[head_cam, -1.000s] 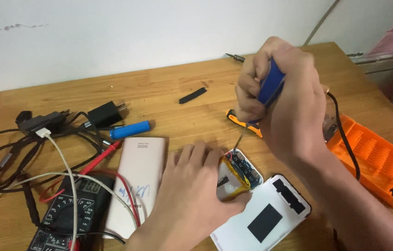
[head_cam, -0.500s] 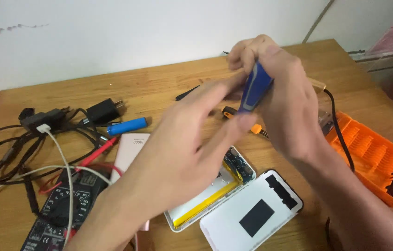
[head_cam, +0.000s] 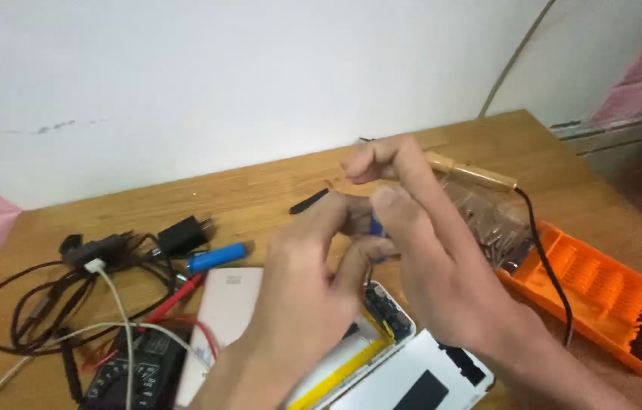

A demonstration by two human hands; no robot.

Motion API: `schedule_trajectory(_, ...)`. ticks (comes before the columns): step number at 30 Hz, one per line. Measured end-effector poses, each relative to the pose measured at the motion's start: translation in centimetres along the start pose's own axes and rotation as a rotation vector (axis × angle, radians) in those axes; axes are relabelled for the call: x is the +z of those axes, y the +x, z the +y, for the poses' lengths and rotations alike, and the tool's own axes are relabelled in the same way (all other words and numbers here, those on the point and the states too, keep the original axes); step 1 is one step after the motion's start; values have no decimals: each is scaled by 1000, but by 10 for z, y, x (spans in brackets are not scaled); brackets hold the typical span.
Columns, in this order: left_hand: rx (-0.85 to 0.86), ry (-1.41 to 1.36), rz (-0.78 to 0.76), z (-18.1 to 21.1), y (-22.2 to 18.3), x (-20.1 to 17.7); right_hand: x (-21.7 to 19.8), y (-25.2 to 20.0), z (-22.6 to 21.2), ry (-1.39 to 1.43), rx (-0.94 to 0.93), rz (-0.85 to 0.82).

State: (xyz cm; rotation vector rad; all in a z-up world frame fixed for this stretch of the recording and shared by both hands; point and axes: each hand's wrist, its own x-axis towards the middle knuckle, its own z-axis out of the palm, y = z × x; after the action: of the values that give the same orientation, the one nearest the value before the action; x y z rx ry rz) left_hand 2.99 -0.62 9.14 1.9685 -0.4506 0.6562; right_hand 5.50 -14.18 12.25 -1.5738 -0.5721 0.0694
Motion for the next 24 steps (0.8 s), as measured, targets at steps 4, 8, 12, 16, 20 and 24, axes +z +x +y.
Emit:
schedule_trajectory(4,-30,7,-6,-8,7,1,2,6,-1,-62,-10,18)
schedule_trajectory(8,-81,-6,85,-15,4,3,5,6,5,-597,-395,205)
schedule_trajectory(12,-392,-145,85,-11,8,7,4,3,3,-599,-437,234)
schedule_trajectory(16,-423,-166,35,-8,16,-3,11,5,0,-505,-322,281)
schedule_trajectory(20,-401,-354,-90,-16,15,-13,11,10,-5,-554,-283,237)
schedule_trajectory(24,-351,-687,-123,-35,0,-14,5,10,0,-814,-281,197)
